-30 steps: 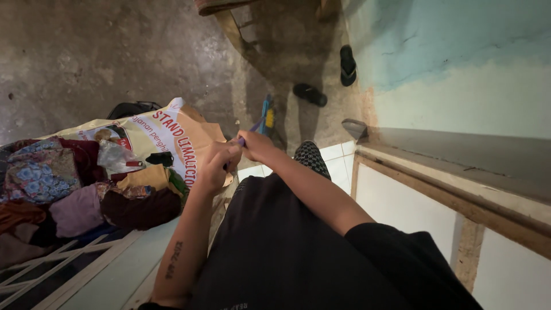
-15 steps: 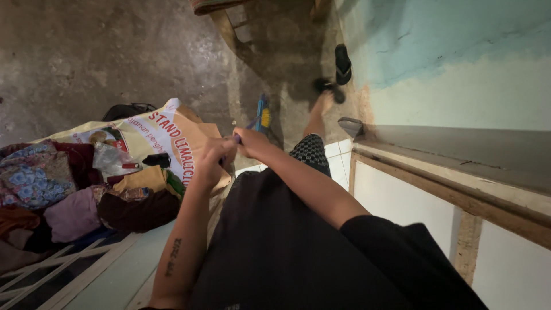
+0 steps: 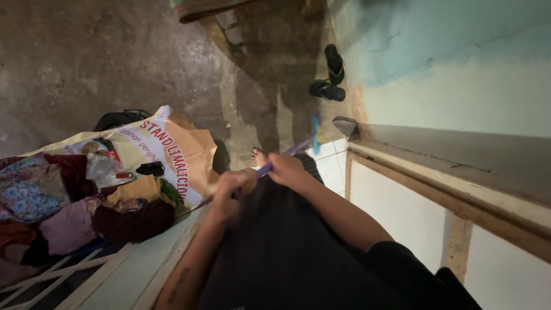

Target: The person sweeps the floor using a broom, moving debris through a doorway and across a room before using their hands to push a door open.

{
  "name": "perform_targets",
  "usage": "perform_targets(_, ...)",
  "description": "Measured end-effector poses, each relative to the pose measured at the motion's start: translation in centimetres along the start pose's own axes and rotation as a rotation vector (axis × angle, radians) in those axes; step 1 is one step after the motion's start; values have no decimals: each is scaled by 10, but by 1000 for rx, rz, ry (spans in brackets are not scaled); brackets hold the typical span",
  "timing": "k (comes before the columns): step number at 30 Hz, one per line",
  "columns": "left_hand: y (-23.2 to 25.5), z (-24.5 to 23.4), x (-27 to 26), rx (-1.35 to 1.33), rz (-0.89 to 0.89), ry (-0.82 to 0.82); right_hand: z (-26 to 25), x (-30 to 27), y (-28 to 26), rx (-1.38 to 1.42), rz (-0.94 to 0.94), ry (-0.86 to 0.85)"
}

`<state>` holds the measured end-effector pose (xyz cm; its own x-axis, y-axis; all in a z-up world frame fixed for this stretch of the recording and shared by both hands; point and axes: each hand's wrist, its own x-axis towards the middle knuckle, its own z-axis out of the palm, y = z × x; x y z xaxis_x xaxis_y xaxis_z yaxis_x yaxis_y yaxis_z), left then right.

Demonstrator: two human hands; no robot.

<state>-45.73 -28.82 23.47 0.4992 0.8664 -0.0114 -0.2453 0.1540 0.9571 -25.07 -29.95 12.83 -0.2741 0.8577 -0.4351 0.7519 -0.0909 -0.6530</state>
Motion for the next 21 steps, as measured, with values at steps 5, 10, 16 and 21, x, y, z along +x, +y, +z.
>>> perform_targets(5,-105,36,6,477,382,26,21,-14,76,-12,324,-45)
perform_targets(10,-83,55,16,558,390,31,42,0,109,98,9,184)
perform_targets(16,11,83,35,205,-98,-41,-10,-6,53,201,-52,72)
perform_targets(21,26,117,36,154,-32,-72,-41,-39,59,89,-66,62)
